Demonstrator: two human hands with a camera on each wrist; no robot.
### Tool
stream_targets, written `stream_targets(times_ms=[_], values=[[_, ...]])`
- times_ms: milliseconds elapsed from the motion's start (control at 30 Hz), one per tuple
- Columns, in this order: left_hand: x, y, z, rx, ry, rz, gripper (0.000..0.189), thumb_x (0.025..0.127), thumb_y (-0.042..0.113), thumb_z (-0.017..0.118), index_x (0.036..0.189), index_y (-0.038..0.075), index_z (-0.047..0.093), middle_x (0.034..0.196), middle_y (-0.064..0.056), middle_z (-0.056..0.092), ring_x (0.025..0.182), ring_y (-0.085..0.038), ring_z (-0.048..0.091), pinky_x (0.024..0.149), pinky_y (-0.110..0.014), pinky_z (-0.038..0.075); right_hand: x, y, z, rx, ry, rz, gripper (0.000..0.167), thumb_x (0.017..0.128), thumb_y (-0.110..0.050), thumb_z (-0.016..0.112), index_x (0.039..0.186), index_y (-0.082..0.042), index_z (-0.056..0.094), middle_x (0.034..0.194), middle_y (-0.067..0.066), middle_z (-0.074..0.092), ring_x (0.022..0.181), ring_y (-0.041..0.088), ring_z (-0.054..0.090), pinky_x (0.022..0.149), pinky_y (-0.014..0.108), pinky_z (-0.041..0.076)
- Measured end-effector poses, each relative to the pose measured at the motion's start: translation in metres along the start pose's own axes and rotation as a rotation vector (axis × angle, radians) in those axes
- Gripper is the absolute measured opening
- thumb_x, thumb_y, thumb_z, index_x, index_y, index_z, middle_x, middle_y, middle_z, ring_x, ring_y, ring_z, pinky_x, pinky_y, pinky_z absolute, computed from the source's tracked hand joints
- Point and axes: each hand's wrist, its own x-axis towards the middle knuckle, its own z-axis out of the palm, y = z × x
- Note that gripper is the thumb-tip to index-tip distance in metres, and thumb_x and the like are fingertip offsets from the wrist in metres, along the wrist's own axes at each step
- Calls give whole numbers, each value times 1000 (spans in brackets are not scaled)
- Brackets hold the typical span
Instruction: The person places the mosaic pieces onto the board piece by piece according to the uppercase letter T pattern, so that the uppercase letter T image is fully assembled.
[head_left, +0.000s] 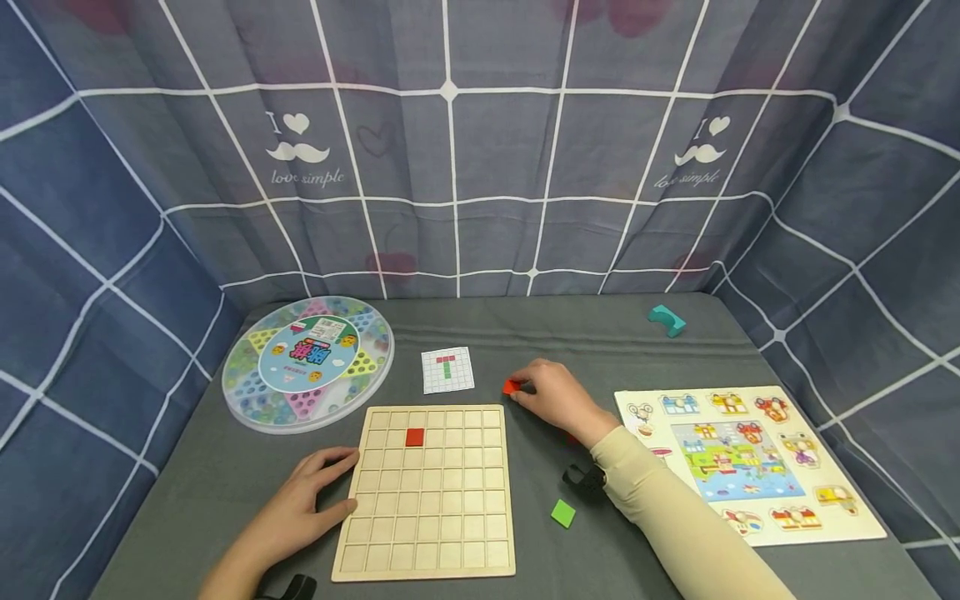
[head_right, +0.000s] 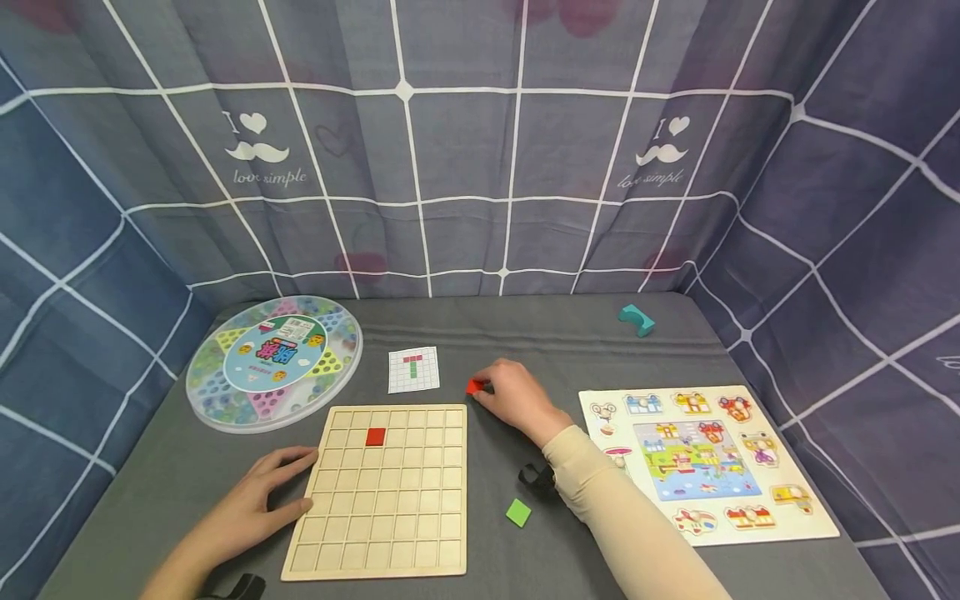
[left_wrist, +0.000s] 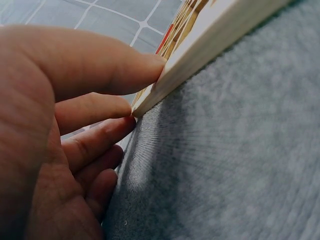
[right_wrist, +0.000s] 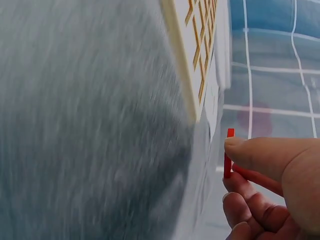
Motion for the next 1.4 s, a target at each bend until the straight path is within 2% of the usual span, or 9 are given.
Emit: stream_targets(times_ms=[300, 467, 733, 1033, 1200, 1400], values=[[1, -1, 2, -5, -8, -4, 62, 87, 29, 78, 141, 8, 57, 141, -2, 49, 129, -29, 43, 95, -55, 40, -3, -33, 11, 19, -47, -82, 20, 89, -18, 75, 109, -13, 77, 96, 0, 66, 81, 12, 59, 71, 29, 49], [-1, -2, 0, -7, -4, -5, 62, 87, 29, 78, 140, 7, 57, 140, -3, 50, 129, -30, 42, 94, -56, 40, 1, -50, 22, 18, -59, -163, 18, 88, -18, 76, 106, -13, 78, 95, -1, 67, 84, 13, 60, 74, 28, 49], [0, -4, 0, -19, -11, -5, 63, 87, 29, 78, 141, 5, 56, 140, -6, 49, 129, -33, 41, 93, -58, 40, 6, -73, 36, 6, -101, -218, 18, 87, -18, 77, 104, -11, 78, 93, -1, 68, 84, 11, 60, 73, 23, 48], [2, -5, 2, -18, -20, -16, 63, 86, 26, 79, 140, 4, 57, 140, -5, 49, 129, -32, 41, 95, -57, 39, 12, -88, 49, -20, -143, -253, 17, 87, -23, 78, 102, -16, 79, 90, -7, 66, 81, 4, 56, 70, 17, 44], [2, -4, 2, -23, -21, -23, 63, 85, 26, 79, 140, 5, 57, 140, -5, 49, 129, -31, 41, 95, -58, 39, 12, -92, 52, -6, -169, -236, 12, 88, -21, 77, 99, -16, 79, 89, -8, 67, 79, 3, 53, 66, 16, 41], [2, -5, 2, -27, -27, -30, 63, 86, 28, 79, 141, 6, 56, 140, -4, 48, 129, -31, 41, 95, -58, 39, 14, -95, 54, -10, -184, -216, 15, 86, -20, 78, 101, -16, 80, 92, -8, 67, 84, 3, 57, 70, 15, 43]])
